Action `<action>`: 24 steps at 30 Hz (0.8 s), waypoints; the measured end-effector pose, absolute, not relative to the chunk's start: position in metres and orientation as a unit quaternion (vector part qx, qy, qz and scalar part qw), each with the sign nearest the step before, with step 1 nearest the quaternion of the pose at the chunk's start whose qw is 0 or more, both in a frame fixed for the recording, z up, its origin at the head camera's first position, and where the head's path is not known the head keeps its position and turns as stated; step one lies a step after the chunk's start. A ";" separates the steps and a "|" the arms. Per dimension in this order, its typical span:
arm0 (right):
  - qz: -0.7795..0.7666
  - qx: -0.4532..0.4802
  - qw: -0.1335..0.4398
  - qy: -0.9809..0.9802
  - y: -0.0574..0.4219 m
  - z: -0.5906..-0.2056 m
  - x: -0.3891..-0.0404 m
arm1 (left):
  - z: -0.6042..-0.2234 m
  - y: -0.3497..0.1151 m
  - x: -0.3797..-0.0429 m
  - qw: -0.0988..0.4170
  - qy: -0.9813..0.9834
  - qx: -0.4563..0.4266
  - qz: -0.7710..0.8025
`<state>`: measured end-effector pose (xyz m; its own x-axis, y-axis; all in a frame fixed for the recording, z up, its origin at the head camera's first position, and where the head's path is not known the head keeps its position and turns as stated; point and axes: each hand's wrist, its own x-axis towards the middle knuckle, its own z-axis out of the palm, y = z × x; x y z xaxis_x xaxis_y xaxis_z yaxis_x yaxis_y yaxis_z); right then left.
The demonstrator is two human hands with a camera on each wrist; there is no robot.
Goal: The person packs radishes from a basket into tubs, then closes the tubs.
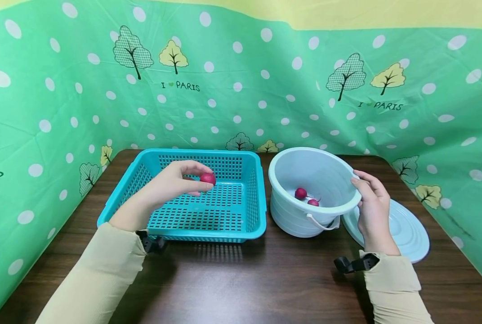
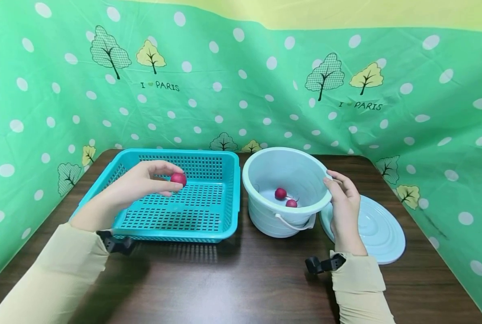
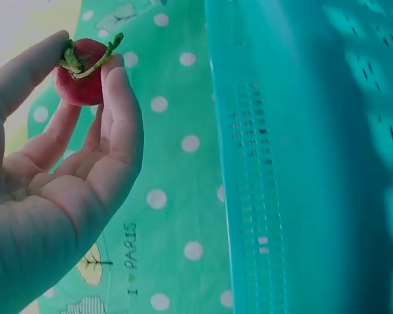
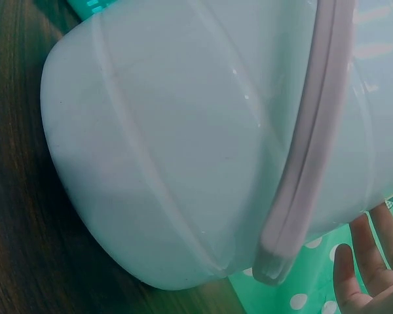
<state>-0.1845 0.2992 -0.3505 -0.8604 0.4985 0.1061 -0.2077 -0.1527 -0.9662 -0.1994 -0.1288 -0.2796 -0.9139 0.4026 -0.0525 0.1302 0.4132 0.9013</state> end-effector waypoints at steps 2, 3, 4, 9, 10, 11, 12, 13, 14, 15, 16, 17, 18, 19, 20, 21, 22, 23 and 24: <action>0.749 -0.119 0.236 -0.608 0.299 -0.350 -0.185 | -0.278 -0.123 -0.200 0.128 0.826 0.167 0.522; 0.748 -0.119 0.236 -0.609 0.299 -0.350 -0.185 | -0.277 -0.120 -0.201 0.126 0.826 0.170 0.523; 0.748 -0.119 0.235 -0.609 0.299 -0.350 -0.185 | -0.276 -0.118 -0.201 0.124 0.825 0.172 0.524; 0.746 -0.120 0.231 -0.614 0.299 -0.350 -0.185 | -0.271 -0.104 -0.202 0.123 0.821 0.178 0.528; 0.746 -0.120 0.230 -0.614 0.299 -0.350 -0.185 | -0.271 -0.101 -0.202 0.125 0.819 0.181 0.531; 0.746 -0.121 0.229 -0.614 0.299 -0.350 -0.185 | -0.270 -0.097 -0.202 0.127 0.816 0.184 0.534; 0.746 -0.121 0.229 -0.613 0.299 -0.350 -0.185 | -0.269 -0.094 -0.202 0.128 0.813 0.189 0.536; 0.747 -0.122 0.229 -0.613 0.299 -0.351 -0.185 | -0.268 -0.091 -0.203 0.128 0.810 0.195 0.537; 0.747 -0.122 0.229 -0.612 0.299 -0.351 -0.185 | -0.268 -0.088 -0.203 0.130 0.808 0.200 0.538; 0.747 -0.123 0.229 -0.612 0.299 -0.351 -0.185 | -0.267 -0.085 -0.203 0.131 0.806 0.204 0.540; 0.748 -0.125 0.229 -0.611 0.299 -0.351 -0.185 | -0.267 -0.082 -0.204 0.131 0.805 0.209 0.541; 0.748 -0.125 0.229 -0.610 0.299 -0.351 -0.185 | -0.266 -0.079 -0.204 0.131 0.802 0.212 0.542; 0.748 -0.126 0.229 -0.610 0.299 -0.351 -0.185 | -0.266 -0.077 -0.204 0.132 0.801 0.214 0.543; 0.747 -0.126 0.230 -0.610 0.299 -0.351 -0.185 | -0.266 -0.074 -0.205 0.132 0.800 0.216 0.544; 0.747 -0.126 0.230 -0.611 0.299 -0.351 -0.185 | -0.265 -0.072 -0.205 0.131 0.800 0.217 0.544; 0.747 -0.126 0.231 -0.611 0.299 -0.351 -0.185 | -0.265 -0.070 -0.205 0.131 0.797 0.219 0.547; 0.747 -0.125 0.232 -0.611 0.299 -0.351 -0.185 | -0.265 -0.068 -0.205 0.132 0.795 0.222 0.549; 0.747 -0.124 0.232 -0.611 0.299 -0.351 -0.185 | -0.265 -0.066 -0.205 0.132 0.793 0.225 0.550; 0.746 -0.124 0.233 -0.611 0.299 -0.351 -0.185 | -0.264 -0.064 -0.205 0.133 0.791 0.227 0.553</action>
